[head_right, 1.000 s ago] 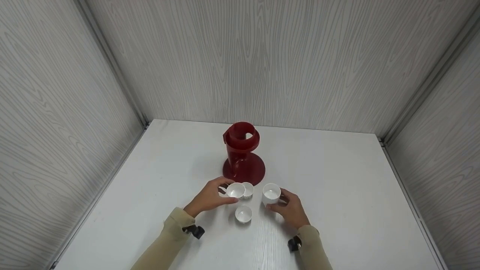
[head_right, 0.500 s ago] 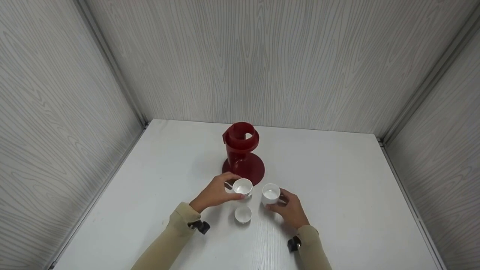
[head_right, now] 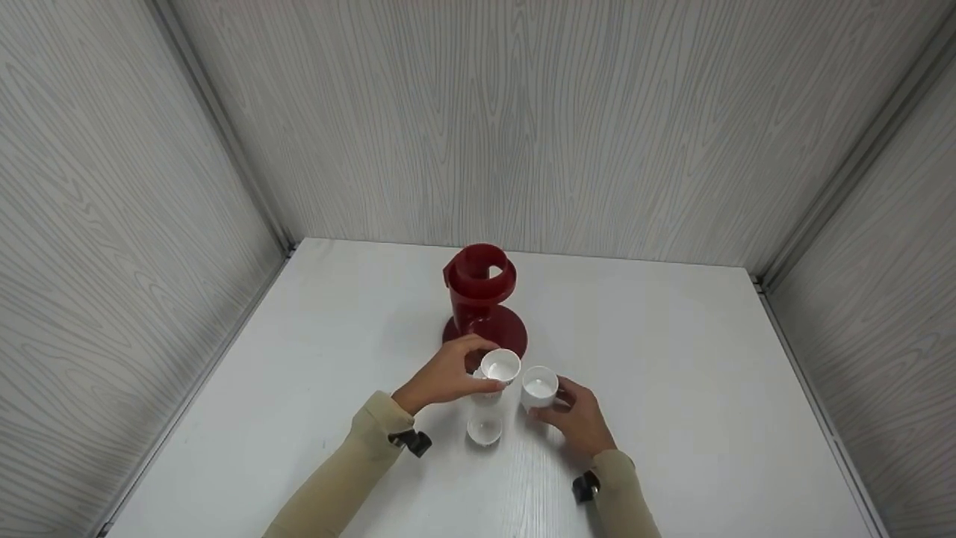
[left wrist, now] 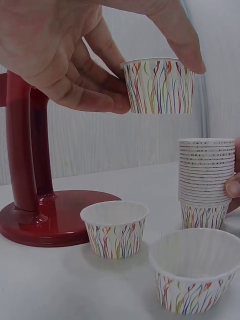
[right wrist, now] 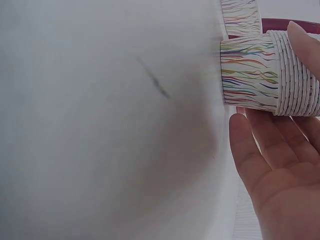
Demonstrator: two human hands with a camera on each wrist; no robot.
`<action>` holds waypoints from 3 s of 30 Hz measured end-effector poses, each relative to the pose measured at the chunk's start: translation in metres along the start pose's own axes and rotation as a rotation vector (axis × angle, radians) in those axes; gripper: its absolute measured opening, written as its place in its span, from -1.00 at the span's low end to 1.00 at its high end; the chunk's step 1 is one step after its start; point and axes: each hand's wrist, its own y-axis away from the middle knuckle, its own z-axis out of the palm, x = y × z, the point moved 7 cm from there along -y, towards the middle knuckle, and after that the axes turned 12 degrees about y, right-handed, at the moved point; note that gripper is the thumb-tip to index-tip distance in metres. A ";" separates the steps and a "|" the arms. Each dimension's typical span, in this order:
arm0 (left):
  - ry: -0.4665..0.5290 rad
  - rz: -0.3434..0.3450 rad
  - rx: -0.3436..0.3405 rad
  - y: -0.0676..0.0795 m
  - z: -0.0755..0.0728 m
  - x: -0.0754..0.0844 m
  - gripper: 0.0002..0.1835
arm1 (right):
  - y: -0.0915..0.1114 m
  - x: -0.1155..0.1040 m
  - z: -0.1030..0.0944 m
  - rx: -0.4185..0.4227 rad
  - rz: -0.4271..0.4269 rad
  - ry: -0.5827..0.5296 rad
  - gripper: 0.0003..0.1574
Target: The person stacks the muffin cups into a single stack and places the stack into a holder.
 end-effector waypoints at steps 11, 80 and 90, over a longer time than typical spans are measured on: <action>-0.021 -0.009 -0.030 -0.011 0.012 0.009 -0.34 | 0.000 0.000 0.000 -0.008 0.009 -0.023 -0.23; -0.074 -0.063 -0.114 -0.033 0.059 -0.005 -0.37 | -0.002 0.001 -0.001 0.010 -0.001 0.029 -0.20; -0.089 -0.121 -0.119 -0.032 0.063 -0.014 -0.34 | 0.000 0.001 0.001 -0.010 0.007 0.019 -0.18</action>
